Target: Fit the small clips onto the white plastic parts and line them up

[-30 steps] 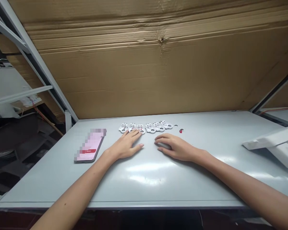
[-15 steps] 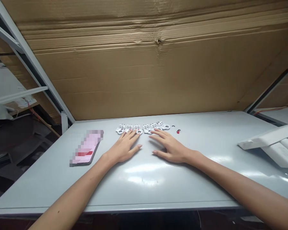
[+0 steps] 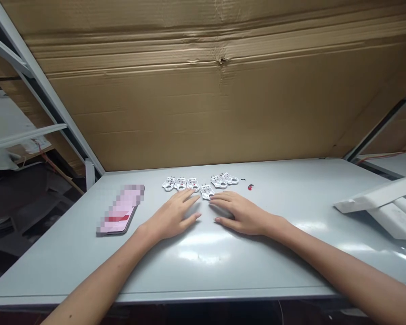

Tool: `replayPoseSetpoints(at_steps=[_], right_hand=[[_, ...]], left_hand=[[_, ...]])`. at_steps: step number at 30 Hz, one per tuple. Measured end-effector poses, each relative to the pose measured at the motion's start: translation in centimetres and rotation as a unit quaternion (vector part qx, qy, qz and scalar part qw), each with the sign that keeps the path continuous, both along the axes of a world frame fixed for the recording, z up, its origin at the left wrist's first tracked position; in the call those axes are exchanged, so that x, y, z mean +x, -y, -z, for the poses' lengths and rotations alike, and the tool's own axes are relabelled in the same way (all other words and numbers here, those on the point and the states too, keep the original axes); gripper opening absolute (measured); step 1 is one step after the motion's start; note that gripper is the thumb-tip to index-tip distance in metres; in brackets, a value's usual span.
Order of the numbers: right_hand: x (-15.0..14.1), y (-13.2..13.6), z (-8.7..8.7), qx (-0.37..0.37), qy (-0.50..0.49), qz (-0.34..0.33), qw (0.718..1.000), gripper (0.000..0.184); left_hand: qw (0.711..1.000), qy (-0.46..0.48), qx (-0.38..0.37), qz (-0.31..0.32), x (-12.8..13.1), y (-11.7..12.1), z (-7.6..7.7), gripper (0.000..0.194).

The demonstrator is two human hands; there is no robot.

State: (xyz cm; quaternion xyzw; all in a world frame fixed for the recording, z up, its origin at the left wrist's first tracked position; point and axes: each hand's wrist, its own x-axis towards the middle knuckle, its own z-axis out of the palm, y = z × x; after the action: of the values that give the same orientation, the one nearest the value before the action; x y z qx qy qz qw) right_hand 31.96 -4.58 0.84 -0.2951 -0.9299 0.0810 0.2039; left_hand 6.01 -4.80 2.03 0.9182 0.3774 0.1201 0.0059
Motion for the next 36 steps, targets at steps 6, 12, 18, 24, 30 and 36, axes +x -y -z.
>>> replayPoseSetpoints(at_steps=[6,12,18,24,30,36], right_hand=[[0.6,-0.3,-0.7,0.004,-0.072,-0.045,0.996,0.027],[5.6,-4.3,-0.2,0.059,-0.118,0.271,0.954,0.023],[9.8,-5.8,-1.0,-0.052,0.000,0.295,0.954,0.022],[10.1,-5.4,-1.5,-0.103,0.036,0.244,0.963,0.025],[9.6,-5.5,-1.2,-0.102,0.007,0.224,0.969,0.019],[9.5,-5.5,-1.1,-0.106,-0.023,0.228,0.968,0.016]], left_hand=[[0.998,-0.005,-0.048,0.027,0.4,0.5,-0.3,0.057],[0.996,-0.018,-0.082,0.034,0.8,0.9,-0.6,0.058],[0.993,-0.028,-0.104,0.046,1.0,1.1,-0.8,0.059],[0.993,-0.028,-0.103,0.043,0.9,1.1,-0.8,0.059],[0.994,-0.028,-0.101,0.045,0.7,1.1,-0.7,0.059],[0.994,-0.028,-0.099,0.045,0.8,1.1,-0.7,0.059]])
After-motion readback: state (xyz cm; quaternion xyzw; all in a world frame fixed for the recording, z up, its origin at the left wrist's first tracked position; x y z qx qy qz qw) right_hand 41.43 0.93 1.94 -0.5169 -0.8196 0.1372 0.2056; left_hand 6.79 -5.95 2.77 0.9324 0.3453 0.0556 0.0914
